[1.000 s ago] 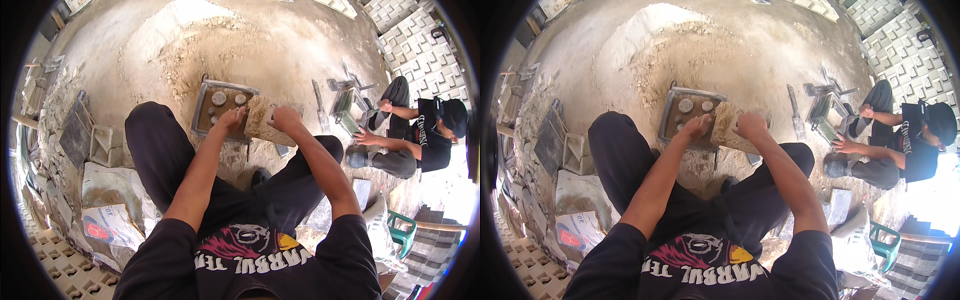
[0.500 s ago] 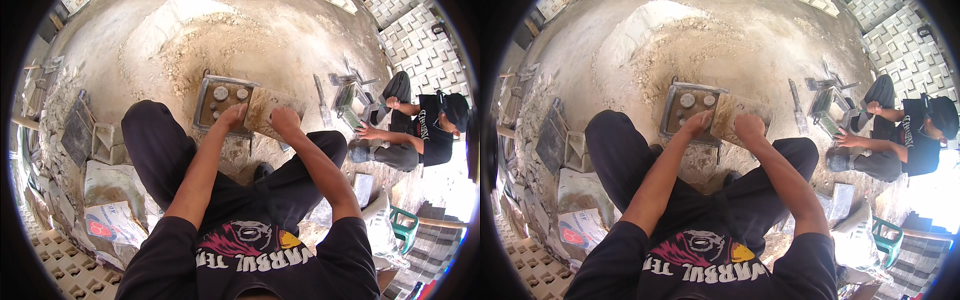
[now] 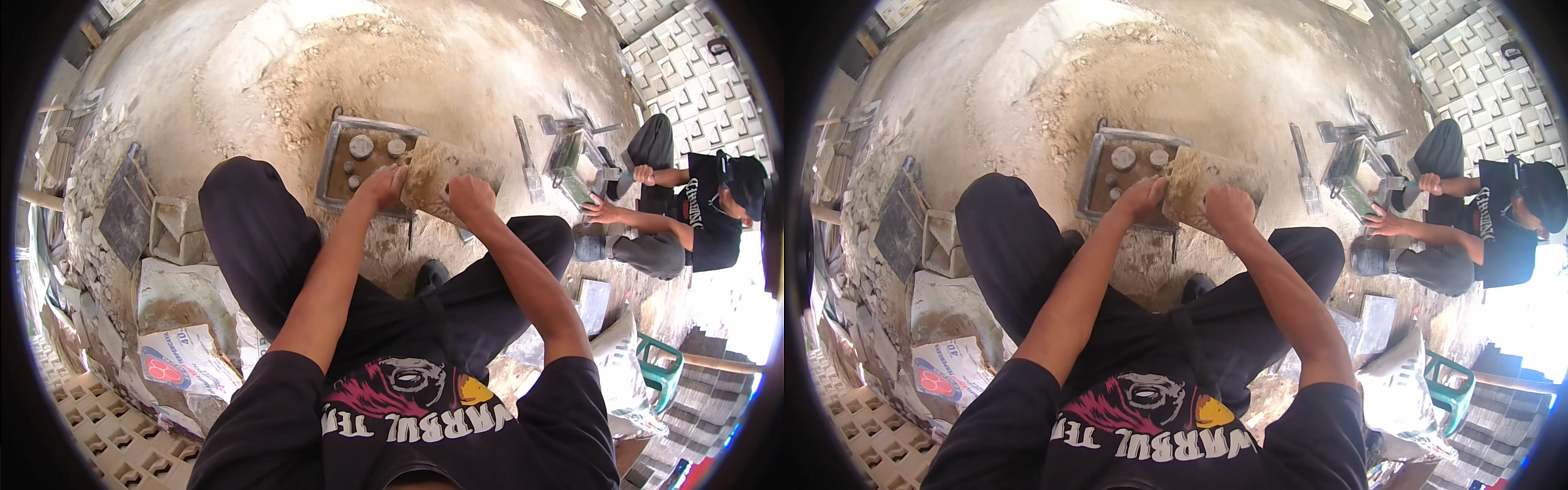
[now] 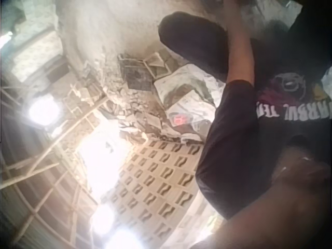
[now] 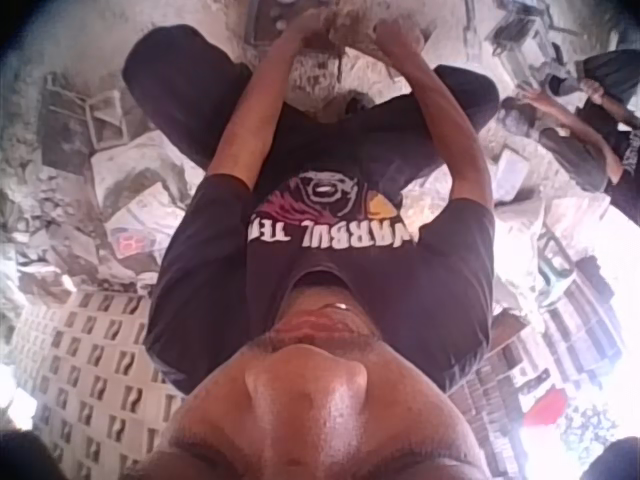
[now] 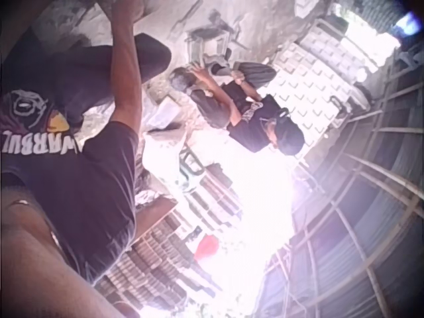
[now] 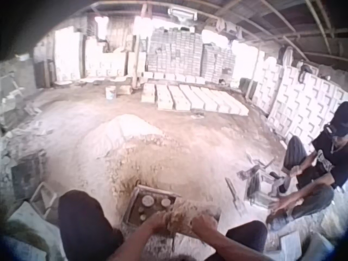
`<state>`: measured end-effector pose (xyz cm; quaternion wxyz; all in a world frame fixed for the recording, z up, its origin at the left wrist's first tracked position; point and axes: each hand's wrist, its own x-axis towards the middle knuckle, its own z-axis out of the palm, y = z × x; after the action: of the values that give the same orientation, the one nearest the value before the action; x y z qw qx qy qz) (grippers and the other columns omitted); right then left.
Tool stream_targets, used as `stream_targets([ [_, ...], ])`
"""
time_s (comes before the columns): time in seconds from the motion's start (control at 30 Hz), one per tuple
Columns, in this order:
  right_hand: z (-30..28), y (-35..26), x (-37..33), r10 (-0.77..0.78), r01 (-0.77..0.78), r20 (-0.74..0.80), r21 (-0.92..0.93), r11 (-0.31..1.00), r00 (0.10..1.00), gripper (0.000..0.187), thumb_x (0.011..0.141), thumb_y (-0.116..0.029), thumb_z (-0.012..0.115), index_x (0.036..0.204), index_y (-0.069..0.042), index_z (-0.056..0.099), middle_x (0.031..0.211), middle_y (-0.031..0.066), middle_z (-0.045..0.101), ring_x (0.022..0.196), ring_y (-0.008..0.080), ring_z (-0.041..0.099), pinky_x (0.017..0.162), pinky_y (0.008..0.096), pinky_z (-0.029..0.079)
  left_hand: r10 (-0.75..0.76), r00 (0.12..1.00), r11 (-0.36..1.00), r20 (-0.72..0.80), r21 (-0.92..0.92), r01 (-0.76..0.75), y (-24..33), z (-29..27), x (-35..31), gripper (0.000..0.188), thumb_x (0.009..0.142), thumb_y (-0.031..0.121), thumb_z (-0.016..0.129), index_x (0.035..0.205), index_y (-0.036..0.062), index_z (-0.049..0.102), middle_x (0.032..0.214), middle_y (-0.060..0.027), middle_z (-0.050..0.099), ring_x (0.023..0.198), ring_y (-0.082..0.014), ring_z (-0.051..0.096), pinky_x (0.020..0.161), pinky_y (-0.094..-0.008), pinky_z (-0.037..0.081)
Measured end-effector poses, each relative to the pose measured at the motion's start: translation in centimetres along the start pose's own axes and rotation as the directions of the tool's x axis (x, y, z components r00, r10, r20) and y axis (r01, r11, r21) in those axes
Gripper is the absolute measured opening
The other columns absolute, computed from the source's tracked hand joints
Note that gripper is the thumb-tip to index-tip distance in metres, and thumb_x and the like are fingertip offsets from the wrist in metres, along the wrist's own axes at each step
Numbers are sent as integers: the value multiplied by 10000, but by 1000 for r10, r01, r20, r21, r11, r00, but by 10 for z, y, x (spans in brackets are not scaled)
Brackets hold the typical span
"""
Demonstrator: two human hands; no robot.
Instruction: The person fills a metal mold with a dry mixture using a trowel, presses the material into the circular holes, and smooths the surface. They stand up to retrieve another tool and then use a narrow rod to compact the mixture inside the mold's circular openings.
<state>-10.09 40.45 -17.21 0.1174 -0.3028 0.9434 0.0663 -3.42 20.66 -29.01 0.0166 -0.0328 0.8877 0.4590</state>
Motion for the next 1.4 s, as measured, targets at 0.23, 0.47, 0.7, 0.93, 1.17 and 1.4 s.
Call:
stream_targets([
  [0.23,-1,13,-3,40,-39,-22,57,998,999,385,852,-431,649,889,-56,730,883,172,710,864,343,699,739,436,560,4,997,1000,-74,31,-2,-15,13,8,609,1030,419,246,1285,-50,540,1378,-230,502,1330,-375,410,1133,-407,292],
  [0.47,-3,49,11,209,-216,59,350,911,976,469,807,-452,671,948,-7,713,945,229,696,925,382,671,822,450,530,59,978,962,-199,274,-2,-26,35,13,538,1024,365,287,1348,-14,491,1426,-191,471,1370,-321,386,1165,-429,237],
  [0.7,-3,65,23,301,-273,19,483,832,953,509,789,-455,689,971,21,706,980,257,687,955,391,665,846,447,523,116,982,829,-152,559,-12,-9,33,14,483,957,261,409,1331,-36,485,1409,-184,493,1349,-313,416,1138,-435,287],
  [0.93,0,75,31,350,-322,42,507,799,936,511,797,-453,684,979,24,703,997,259,684,974,398,658,851,448,521,289,937,803,-194,583,-127,-5,38,23,429,903,197,453,1261,-23,537,1336,-174,559,1236,-310,519,1071,-437,355],
  [1.17,11,82,36,332,-307,41,499,810,942,514,795,-454,691,999,18,700,1013,255,684,975,394,659,845,448,523,73,997,870,31,486,-79,-4,30,36,421,914,220,428,1254,3,547,1331,-159,564,1255,-297,502,1125,-466,289],
  [1.4,-4,58,40,297,-292,62,451,843,953,515,802,-463,692,998,14,699,1034,233,689,992,381,660,840,453,527,298,954,634,20,743,-214,-22,42,-1,379,909,251,439,1146,7,604,1194,-149,638,1364,-285,395,1190,-549,106],
])
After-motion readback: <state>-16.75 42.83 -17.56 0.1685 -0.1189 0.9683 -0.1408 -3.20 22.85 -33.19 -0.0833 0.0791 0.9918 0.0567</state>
